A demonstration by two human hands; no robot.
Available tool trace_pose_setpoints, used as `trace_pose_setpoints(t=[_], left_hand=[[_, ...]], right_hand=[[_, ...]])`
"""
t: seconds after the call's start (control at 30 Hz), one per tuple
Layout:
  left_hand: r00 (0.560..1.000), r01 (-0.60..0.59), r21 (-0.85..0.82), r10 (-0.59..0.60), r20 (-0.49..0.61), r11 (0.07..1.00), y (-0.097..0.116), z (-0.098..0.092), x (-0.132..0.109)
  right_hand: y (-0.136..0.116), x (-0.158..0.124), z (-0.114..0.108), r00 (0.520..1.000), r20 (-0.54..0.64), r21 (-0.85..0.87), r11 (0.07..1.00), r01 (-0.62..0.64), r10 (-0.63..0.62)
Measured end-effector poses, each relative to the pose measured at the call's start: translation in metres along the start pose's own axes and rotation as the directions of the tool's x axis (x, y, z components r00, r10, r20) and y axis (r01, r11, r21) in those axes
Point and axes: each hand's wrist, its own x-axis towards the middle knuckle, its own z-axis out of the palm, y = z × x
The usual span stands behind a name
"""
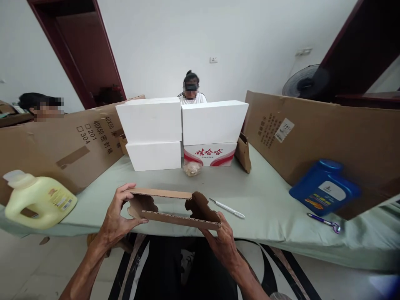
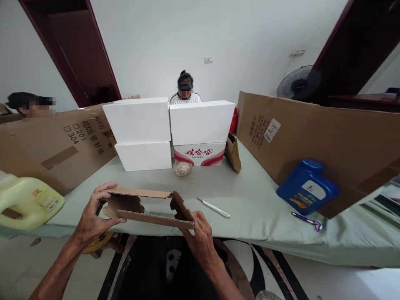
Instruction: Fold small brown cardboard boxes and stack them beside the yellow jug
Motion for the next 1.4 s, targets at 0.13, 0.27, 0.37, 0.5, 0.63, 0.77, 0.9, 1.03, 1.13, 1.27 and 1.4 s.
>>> trace_pose_setpoints(t=[0.13,0.27,0.37,0.5,0.63,0.77,0.9,1.03,1.13,1.27,1.4], left_hand=[[0.998,-0.055,0.079,0.052,0.033,0.995,0.004,-0.007,-0.004],[0.995,-0.085,0.097,0.090,-0.046,0.992,0.009,-0.011,-0.004],[0.988,-0.090,0.092,0.101,-0.118,0.992,0.009,-0.013,-0.002],[0.988,-0.079,0.091,0.090,-0.128,0.993,0.012,-0.017,0.013],[0.976,-0.103,0.084,0.117,-0.184,0.991,0.020,-0.022,0.043],[0.888,-0.011,0.108,0.060,-0.455,0.994,0.020,-0.023,0.054],[0.744,0.264,-0.059,-0.243,-0.622,0.963,0.005,-0.006,0.030],[0.725,0.562,-0.356,-0.651,-0.223,0.747,-0.003,0.031,0.005],[0.710,0.667,-0.430,-0.694,0.119,0.609,0.006,0.063,0.003],[0.716,0.697,-0.375,-0.627,0.307,0.611,0.027,0.097,0.014],[0.791,0.611,-0.277,-0.563,0.238,0.742,0.044,0.123,0.020]], right_hand=[[-0.002,-0.004,0.002,1.000,0.017,0.010,1.000,-0.004,0.004],[-0.008,-0.004,0.001,1.000,0.004,0.000,1.000,-0.005,0.005],[-0.014,-0.003,-0.001,0.999,0.019,0.010,0.999,-0.051,0.051],[-0.017,0.004,-0.004,0.986,0.086,0.105,0.982,-0.154,0.145],[-0.010,0.018,-0.005,0.925,0.100,0.270,0.885,-0.379,0.366],[0.008,0.029,0.003,0.755,0.137,0.452,0.638,-0.624,0.641],[0.028,0.027,0.019,0.544,0.209,0.682,0.277,-0.676,0.812],[0.039,0.018,0.033,0.390,0.367,0.798,-0.070,-0.599,0.844],[0.041,0.014,0.041,0.323,0.447,0.807,-0.219,-0.549,0.834],[0.038,0.008,0.047,0.270,0.494,0.806,-0.319,-0.498,0.827],[0.038,0.003,0.044,0.263,0.500,0.818,-0.349,-0.458,0.826]])
